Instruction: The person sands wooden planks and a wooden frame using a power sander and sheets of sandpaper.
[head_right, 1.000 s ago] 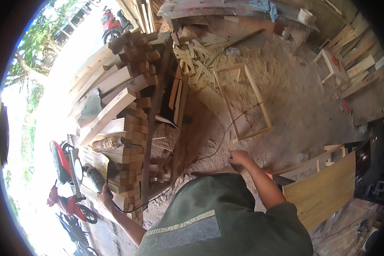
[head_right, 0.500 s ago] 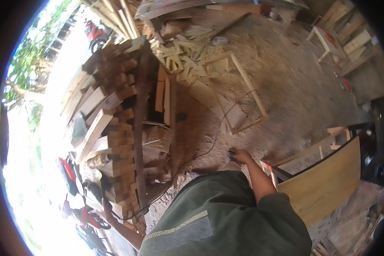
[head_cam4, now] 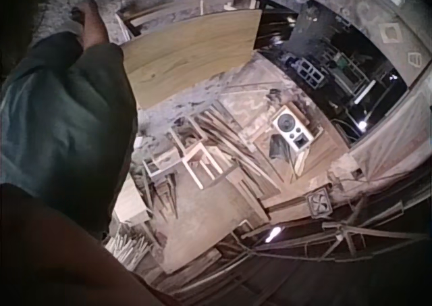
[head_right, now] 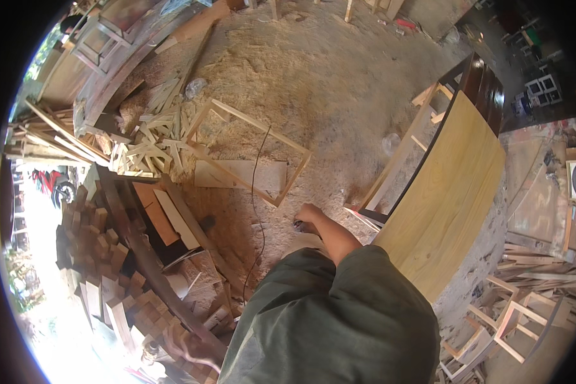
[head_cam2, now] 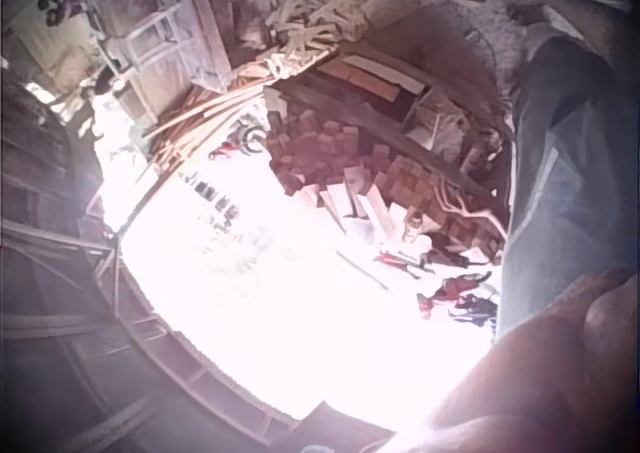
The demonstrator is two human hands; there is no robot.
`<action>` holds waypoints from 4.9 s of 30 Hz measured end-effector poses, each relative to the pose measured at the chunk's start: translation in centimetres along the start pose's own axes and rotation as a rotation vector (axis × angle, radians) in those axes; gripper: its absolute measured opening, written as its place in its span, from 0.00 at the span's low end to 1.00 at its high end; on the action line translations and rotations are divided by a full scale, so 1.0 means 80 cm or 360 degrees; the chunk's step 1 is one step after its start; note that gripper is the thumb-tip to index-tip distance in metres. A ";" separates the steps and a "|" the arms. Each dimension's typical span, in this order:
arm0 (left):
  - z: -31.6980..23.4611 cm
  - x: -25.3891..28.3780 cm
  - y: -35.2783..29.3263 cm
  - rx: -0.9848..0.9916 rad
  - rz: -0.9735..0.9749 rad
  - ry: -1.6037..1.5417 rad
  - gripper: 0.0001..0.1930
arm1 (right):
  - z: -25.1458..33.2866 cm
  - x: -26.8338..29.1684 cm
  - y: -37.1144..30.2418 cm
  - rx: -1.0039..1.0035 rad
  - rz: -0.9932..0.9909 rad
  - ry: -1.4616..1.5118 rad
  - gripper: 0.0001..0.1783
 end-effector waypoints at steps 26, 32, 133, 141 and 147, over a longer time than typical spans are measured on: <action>0.094 -0.405 -0.315 0.0965 0.2312 -0.0857 0.33 | 0.068 0.010 0.248 0.0034 -0.0541 0.1486 0.24; 0.068 -0.472 -0.312 0.0824 0.2452 -0.0828 0.35 | 0.023 0.045 0.501 -0.0194 -0.0467 0.2193 0.53; 0.103 -0.607 -0.504 0.1204 0.3065 -0.0299 0.47 | 0.687 -0.759 0.120 0.0204 0.2652 0.2126 0.14; 0.117 -0.647 -0.516 0.0955 0.2999 -0.0137 0.45 | 0.679 -0.751 0.128 0.0238 0.2585 0.1973 0.13; 0.110 -0.674 -0.509 0.0857 0.2908 -0.0108 0.44 | 0.664 -0.747 0.111 0.0284 0.2366 0.2189 0.10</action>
Point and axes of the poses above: each hand's wrist, its own y-axis towards the middle knuckle, its own x-axis out of the back of the hand, z = x × y, the point moved 10 cm from there along y, towards the middle knuckle, and after that the axes turned 11 degrees about y, right-handed, at the moved point
